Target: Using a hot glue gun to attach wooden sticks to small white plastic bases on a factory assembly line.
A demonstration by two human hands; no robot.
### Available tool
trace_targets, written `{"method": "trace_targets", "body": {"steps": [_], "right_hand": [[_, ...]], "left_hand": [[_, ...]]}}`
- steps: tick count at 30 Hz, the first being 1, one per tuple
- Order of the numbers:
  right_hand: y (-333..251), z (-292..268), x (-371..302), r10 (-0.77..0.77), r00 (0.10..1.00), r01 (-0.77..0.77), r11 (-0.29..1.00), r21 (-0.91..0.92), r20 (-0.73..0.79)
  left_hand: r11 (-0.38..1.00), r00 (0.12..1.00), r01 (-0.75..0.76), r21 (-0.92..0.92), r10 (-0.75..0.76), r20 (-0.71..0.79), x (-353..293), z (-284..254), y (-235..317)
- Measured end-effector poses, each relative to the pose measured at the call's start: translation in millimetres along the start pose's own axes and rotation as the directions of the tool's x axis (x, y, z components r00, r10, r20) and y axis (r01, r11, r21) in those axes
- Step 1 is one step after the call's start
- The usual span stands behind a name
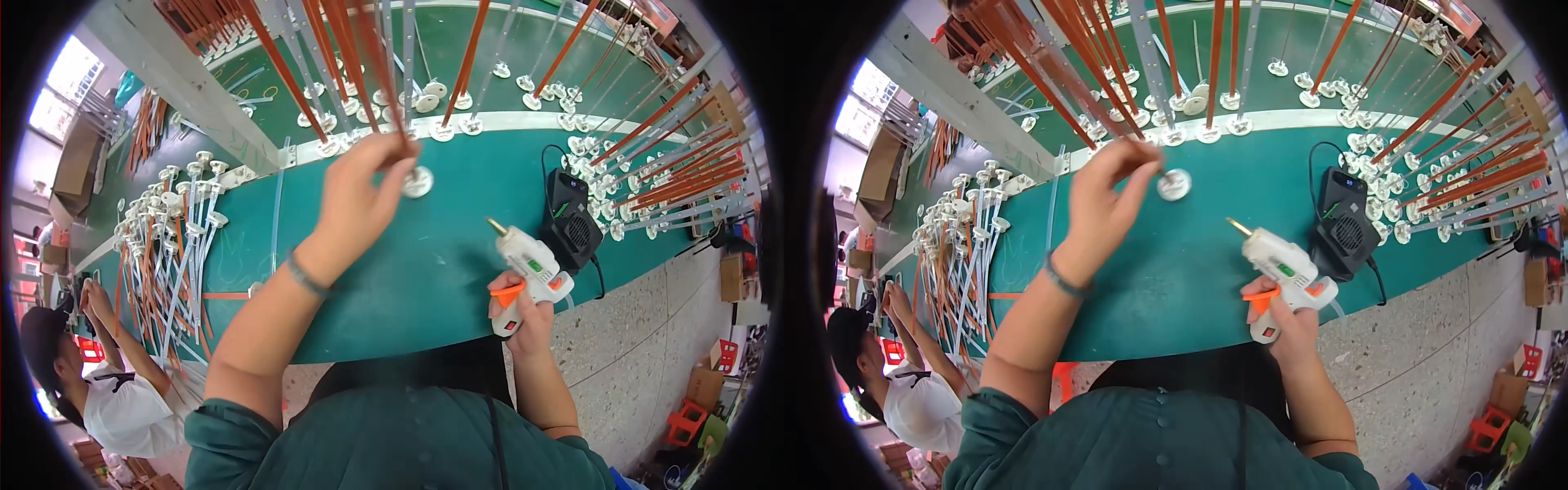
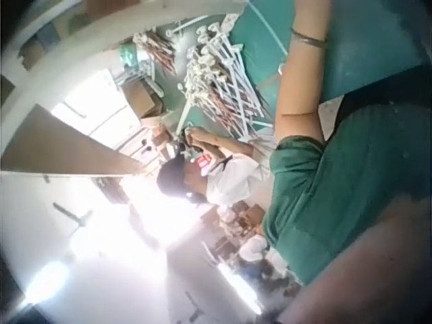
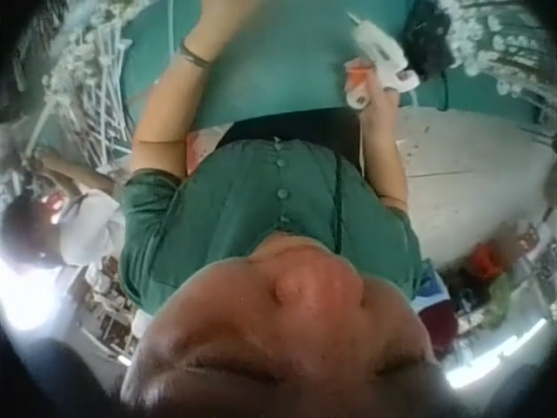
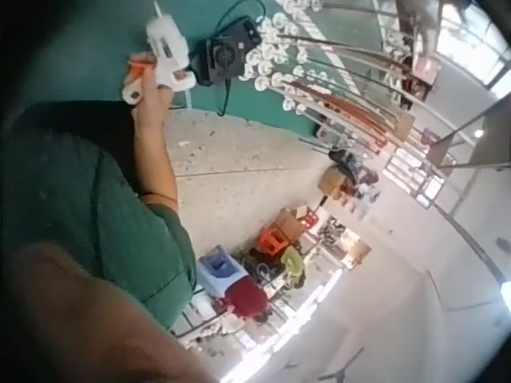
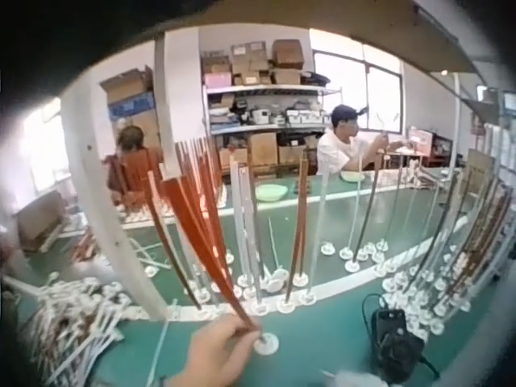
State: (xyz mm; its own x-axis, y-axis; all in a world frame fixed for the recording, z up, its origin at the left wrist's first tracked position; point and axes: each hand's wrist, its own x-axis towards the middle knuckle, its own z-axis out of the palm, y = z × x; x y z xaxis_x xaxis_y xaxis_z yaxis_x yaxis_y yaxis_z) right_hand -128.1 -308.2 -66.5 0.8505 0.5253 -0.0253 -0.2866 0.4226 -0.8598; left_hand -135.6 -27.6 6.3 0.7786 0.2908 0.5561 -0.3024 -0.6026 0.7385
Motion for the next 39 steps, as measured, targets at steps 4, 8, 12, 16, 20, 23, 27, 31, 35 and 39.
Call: {"method": "trace_targets", "body": {"steps": [4,8,12,16,20,23,27,31,35,39], "right_hand": [[-2,-1,11,-0.009,1.0,0.008,0.985,0.174,0.004],[0,-6,12,0.025,0.997,-0.039,0.979,0.202,0.071],[-2,-9,13,0.042,0.995,-0.062,0.97,0.234,0.089],[-2,-9,16,0.047,0.993,-0.073,0.969,0.235,0.112],[0,-3,17,0.092,0.985,-0.126,0.964,0.234,0.148],[2,-7,14,0.016,0.992,-0.044,0.974,0.221,0.129],[1,-15,10,-0.044,0.991,0.016,0.975,0.22,0.127],[2,-9,14,-0.019,0.99,-0.014,0.973,0.228,0.139],[3,-9,16,-0.019,0.987,-0.011,0.982,0.186,0.161],[5,-13,17,-0.028,0.988,0.002,0.986,0.169,0.15]], "left_hand": [[0.993,0.996,-0.089,-0.082,0.089,-0.006,48,70,-12],[0.997,0.997,-0.075,-0.028,0.076,0.014,67,96,-27],[0.999,0.999,-0.013,-0.053,0.015,0.033,70,110,-33],[0.998,0.999,0.028,-0.065,-0.025,0.038,69,111,-35],[0.999,0.998,0.038,0.023,-0.037,-0.04,50,101,-44],[0.995,0.999,0.011,0.096,-0.007,-0.043,24,82,-30],[0.971,0.994,-0.078,0.227,0.059,0.093,-21,6,-5],[0.865,0.948,0.305,0.398,-0.237,-0.212,-72,-119,-26],[0.584,0.719,0.595,0.553,-0.078,-0.691,-128,-283,-74],[0.163,0.733,0.626,0.762,0.211,-0.647,-166,-373,-79]]}}
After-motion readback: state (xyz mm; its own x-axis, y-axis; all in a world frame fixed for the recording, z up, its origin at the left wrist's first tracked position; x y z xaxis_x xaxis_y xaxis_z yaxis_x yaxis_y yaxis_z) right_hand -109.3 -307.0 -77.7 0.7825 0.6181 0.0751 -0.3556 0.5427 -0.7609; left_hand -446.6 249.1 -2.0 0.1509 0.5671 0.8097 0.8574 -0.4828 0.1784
